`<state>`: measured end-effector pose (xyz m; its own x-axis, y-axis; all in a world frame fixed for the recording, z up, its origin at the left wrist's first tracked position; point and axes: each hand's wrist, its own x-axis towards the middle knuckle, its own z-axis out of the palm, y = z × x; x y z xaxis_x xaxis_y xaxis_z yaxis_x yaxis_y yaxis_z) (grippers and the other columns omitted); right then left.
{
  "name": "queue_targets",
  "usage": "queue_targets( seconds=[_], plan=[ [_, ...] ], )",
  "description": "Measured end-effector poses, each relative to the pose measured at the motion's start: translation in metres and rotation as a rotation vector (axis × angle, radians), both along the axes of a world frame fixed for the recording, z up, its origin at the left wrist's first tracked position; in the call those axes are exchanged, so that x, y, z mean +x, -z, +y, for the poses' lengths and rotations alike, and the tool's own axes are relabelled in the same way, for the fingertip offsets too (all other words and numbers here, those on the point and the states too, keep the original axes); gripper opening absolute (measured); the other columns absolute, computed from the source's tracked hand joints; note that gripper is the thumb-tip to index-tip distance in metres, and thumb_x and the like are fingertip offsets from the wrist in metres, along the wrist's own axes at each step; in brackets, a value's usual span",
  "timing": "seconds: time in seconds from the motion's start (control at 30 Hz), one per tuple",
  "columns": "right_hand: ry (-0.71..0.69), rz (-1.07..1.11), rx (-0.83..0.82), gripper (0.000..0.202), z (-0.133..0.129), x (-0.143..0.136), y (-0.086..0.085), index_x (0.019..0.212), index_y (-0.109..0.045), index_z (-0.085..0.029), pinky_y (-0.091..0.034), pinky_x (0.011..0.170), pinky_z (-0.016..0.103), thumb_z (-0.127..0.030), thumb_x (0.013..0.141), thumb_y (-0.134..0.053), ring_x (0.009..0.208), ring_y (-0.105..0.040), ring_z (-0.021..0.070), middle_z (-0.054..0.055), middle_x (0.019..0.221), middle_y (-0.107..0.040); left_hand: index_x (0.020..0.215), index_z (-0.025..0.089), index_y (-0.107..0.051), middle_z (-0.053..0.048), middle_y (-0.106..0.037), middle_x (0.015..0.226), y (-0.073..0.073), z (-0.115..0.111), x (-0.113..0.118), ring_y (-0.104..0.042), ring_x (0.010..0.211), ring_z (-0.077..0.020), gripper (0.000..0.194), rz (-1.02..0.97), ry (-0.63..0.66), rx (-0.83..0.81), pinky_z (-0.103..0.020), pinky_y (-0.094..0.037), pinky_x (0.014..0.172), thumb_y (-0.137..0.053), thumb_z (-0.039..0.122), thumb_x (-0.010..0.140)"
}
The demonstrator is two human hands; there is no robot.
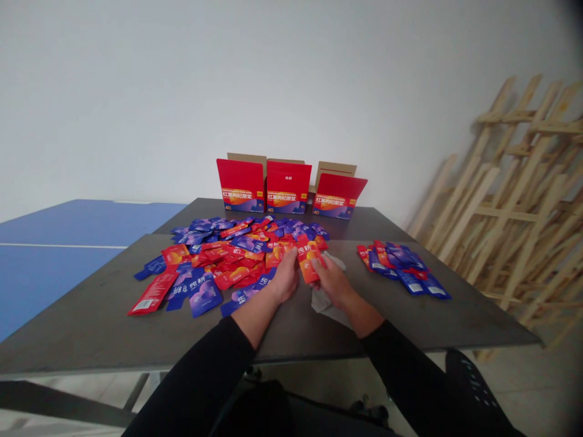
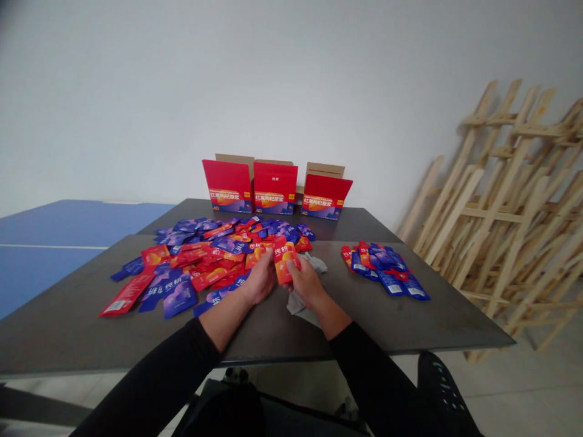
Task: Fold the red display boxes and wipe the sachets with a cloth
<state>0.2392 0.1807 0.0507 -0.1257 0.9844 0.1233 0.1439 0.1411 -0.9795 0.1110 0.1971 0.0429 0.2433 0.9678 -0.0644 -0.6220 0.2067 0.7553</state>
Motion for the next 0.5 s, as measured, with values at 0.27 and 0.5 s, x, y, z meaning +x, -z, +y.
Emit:
queue_targets(
  seconds=[0.27,0.5],
  plan=[
    [0.301,-0.613,0.416,0.034,0.026,0.022,0.017,0.091,-0.062,-0.018,-0.046,0.078,0.034,-0.042,0.093,-0.037,0.084,-0.061,0.0213,0.009,0.088,-0.065,0.1,0.012,-0.065,-0.011,-0.071,0.092,-0.003,0.002,-0.004,-0.069,0.079,-0.0173,0.025,-0.132,-0.009,-0.128,-0.03,-0.055,0.074,-0.044,0.025,0.094],
    [0.289,-0.863,0.284,0.059,0.046,0.039,0.046,0.127,-0.052,-0.022,-0.043,0.093,0.042,-0.032,0.071,-0.068,0.109,-0.058,0.0279,0.011,0.118,-0.062,0.1,0.012,-0.066,-0.012,-0.071,0.098,-0.007,0.003,-0.009,-0.068,0.075,-0.0185,0.037,-0.124,-0.019,-0.217,-0.033,-0.056,0.067,-0.046,0.042,0.094]
  ],
)
